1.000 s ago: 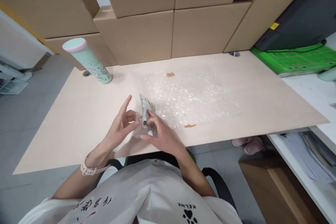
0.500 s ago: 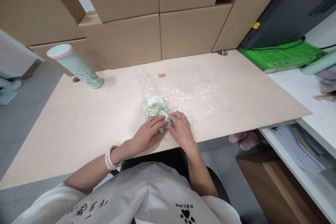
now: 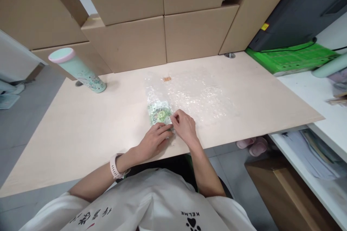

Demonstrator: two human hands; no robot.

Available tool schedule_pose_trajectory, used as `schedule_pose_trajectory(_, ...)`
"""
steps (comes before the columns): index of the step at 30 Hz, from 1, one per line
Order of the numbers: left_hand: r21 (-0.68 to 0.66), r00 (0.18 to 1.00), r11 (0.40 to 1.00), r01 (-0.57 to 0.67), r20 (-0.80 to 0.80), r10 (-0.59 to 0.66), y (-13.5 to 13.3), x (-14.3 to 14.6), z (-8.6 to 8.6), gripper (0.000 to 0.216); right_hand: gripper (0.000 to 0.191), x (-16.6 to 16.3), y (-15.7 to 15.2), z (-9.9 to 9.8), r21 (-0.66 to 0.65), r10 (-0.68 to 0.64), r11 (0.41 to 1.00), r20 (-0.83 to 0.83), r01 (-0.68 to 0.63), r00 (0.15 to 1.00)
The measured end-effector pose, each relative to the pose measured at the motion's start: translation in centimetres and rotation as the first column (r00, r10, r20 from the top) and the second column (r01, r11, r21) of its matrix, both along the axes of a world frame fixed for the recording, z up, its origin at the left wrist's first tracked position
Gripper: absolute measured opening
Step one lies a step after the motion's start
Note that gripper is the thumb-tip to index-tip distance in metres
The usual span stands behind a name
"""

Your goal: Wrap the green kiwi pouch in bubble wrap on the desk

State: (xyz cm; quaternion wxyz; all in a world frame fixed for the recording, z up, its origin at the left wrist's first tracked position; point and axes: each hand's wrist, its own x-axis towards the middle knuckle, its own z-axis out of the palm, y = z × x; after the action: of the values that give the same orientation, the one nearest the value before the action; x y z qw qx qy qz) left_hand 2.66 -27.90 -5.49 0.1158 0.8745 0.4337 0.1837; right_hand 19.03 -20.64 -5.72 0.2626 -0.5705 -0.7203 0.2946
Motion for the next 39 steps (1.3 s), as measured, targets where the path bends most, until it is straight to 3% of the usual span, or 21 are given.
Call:
schedule_pose_trajectory(6,-0.015,0.989,0.999,0.042,0.145,-0.04,-0.4,0.2,0.4,0.027,0.017,0.4,0.2,-0.6,0.04,-0.022,0.999,0.016,0.022,1.0)
schedule_pose_trajectory(9,-0.03,0.939,0.987,-0.156,0.306,0.158,-0.7,-0.3,0.9,0.029,0.02,0.3,0.7,-0.6,0.043,-0.038,0.998,0.018,0.037,0.999)
schedule_pose_trajectory(12,-0.188,0.795,0.896,-0.401,0.414,0.443,-0.6,-1.3,1.1,0.037,0.013,-0.1,0.9,-0.9,0.08,-0.071,0.994,0.018,0.069,0.997)
schedule_pose_trajectory(14,-0.299,0.74,0.849,-0.436,0.417,0.527,-0.4,-2.1,1.1,0.04,0.008,-0.3,0.7,-1.0,0.114,-0.088,0.99,0.038,0.083,0.995)
schedule_pose_trajectory(16,-0.328,0.773,0.845,-0.423,0.356,0.525,-0.3,-2.6,0.9,0.041,0.011,-0.3,0.4,-1.1,0.172,-0.116,0.98,0.1,0.098,0.988)
schedule_pose_trajectory(19,-0.27,0.85,0.871,-0.41,0.232,0.472,-0.3,-2.8,0.6,0.042,0.021,-0.4,-0.3,-1.0,0.294,-0.122,0.955,0.235,0.049,0.964)
schedule_pose_trajectory(23,-0.276,0.865,0.882,-0.381,0.23,0.445,-0.3,-3.0,0.3,0.04,0.035,-0.4,-1.2,-0.6,0.343,-0.054,0.936,0.348,-0.073,0.936)
schedule_pose_trajectory(26,-0.332,0.85,0.874,-0.356,0.273,0.45,-0.1,-3.3,0.1,0.04,0.037,-0.5,-1.5,-0.2,0.275,-0.024,0.96,0.29,-0.06,0.957)
schedule_pose_trajectory(32,-0.377,0.82,0.861,-0.341,0.33,0.469,0.1,-3.5,0.0,0.041,0.03,-0.5,-1.3,-0.1,0.026,0.02,0.999,-0.012,-0.019,1.0)
schedule_pose_trajectory(36,-0.399,0.809,0.854,-0.334,0.344,0.477,-0.1,-3.5,-0.1,0.042,0.03,-1.0,-1.4,-0.2,0.096,-0.003,0.995,0.016,0.002,1.0)
schedule_pose_trajectory(39,-0.343,0.836,0.87,-0.354,0.302,0.459,-0.2,-3.7,-0.1,0.043,0.028,-1.3,-1.6,-0.2,0.121,-0.019,0.993,0.046,0.013,0.999)
